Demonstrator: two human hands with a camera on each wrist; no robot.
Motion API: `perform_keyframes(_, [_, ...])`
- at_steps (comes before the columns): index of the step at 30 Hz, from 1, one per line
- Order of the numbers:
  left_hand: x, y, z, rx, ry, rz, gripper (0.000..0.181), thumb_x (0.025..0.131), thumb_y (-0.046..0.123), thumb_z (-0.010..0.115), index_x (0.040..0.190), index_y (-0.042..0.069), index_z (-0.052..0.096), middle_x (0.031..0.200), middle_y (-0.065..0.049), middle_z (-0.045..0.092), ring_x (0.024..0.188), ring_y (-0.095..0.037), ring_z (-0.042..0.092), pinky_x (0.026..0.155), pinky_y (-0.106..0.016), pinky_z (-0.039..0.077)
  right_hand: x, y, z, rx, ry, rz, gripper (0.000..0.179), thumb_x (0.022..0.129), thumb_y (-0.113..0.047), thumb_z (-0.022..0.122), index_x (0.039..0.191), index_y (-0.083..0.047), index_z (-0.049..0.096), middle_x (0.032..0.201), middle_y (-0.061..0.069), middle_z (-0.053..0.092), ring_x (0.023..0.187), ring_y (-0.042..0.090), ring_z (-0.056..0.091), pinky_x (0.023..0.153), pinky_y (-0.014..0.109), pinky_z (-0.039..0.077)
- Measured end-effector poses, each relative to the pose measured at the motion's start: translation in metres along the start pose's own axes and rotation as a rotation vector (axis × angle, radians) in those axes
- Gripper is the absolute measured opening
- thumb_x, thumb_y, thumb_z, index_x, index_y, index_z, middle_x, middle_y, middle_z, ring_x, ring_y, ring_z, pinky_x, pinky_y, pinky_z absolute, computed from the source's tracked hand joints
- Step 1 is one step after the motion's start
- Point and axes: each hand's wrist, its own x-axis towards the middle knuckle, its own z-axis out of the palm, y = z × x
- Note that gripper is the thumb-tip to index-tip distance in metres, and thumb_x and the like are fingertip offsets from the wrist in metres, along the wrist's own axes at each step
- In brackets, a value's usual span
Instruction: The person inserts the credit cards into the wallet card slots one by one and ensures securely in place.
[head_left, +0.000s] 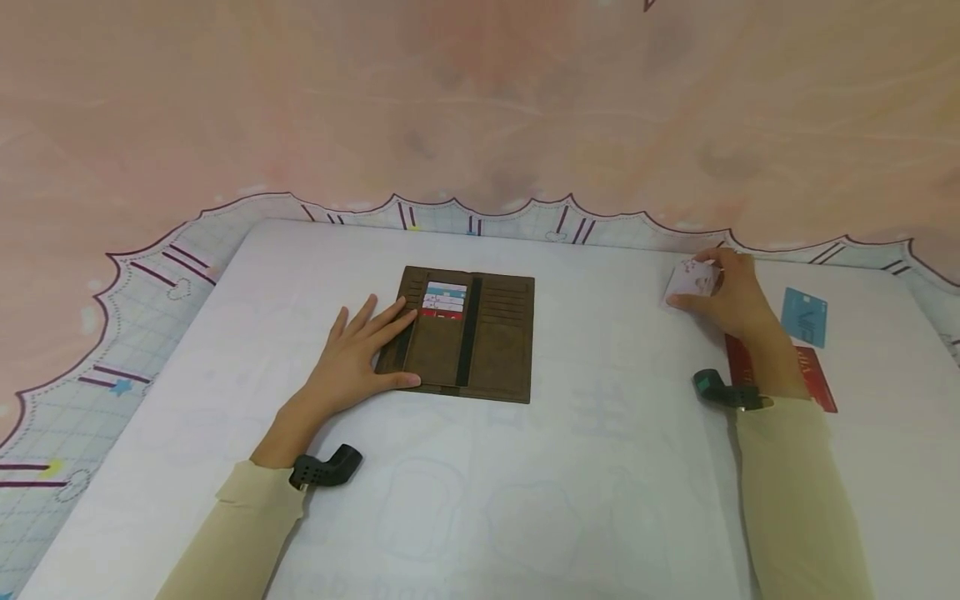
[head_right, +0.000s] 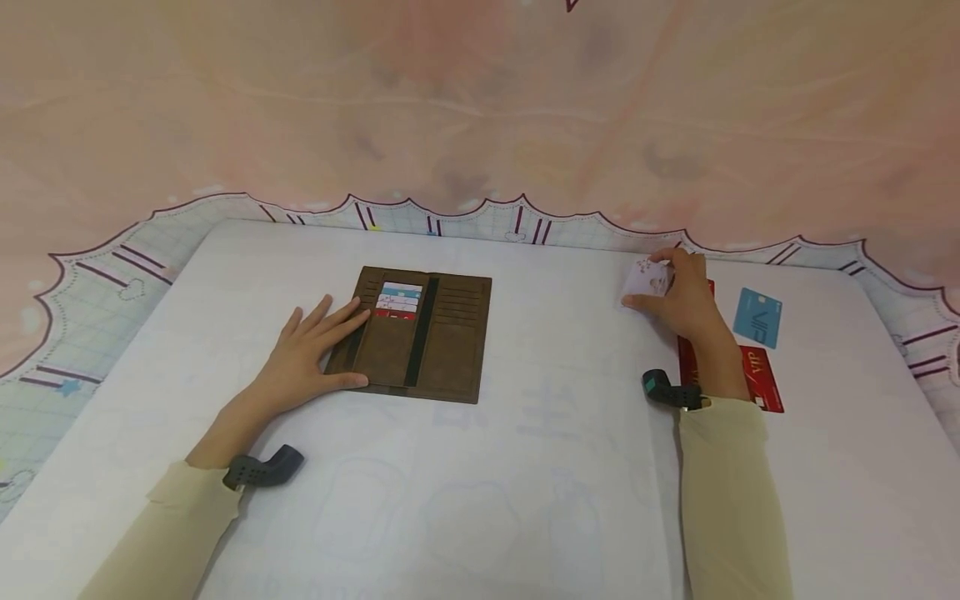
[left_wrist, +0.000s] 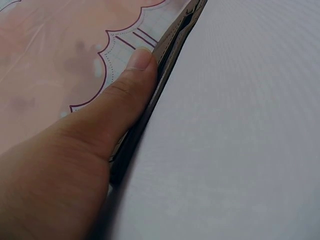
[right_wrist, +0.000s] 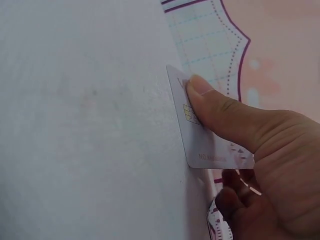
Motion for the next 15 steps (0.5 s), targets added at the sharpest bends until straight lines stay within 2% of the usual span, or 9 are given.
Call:
perform_keyframes(4, [0.0000, 0.0007, -0.0004, -0.001, 0.002, 0.002, 0.092, 0.074, 0.058, 0.073, 0.149, 0.019, 0.037, 0.156, -0.006, 0.025, 0.145, -0.034, 0.004, 0.112, -0.055, -0.008, -0.0015, -0.0005, -0.0028, -0.002, -0.013, -0.022, 0.075, 0.086, -0.037, 0.071, 0.141, -0.006, 0.030, 0.129, 0.024, 0.035, 0.109, 0.041, 0.036, 0.094, 0.058, 0.039])
perform_keyframes(9, [0.0001, 0.0010, -0.0004, -0.002, 0.005, 0.008, 0.092, 0.074, 0.058, 0.073, 0.149, 0.019, 0.037, 0.156, -0.006, 0.025, 0.144, -0.035, 0.005, 0.112, -0.056, -0.007, -0.0025, 0.0015, -0.0062, -0.009, -0.025, -0.009, 0.052, 0.099, -0.031, 0.052, 0.144, -0.015, 0.034, 0.125, 0.021, 0.040, 0.105, 0.039, 0.040, 0.085, 0.054, 0.041])
perform_keyframes(15, [0.0002, 0.0006, -0.0007, -0.002, 0.004, 0.009, 0.093, 0.074, 0.058, 0.073, 0.149, 0.019, 0.036, 0.156, -0.006, 0.025, 0.145, -0.034, 0.004, 0.112, -0.056, -0.008, -0.0050, -0.0033, -0.0094, 0.055, -0.011, -0.001, 0.045, 0.101, -0.030, 0.046, 0.145, -0.022, 0.039, 0.129, 0.018, 0.042, 0.111, 0.038, 0.041, 0.092, 0.057, 0.040])
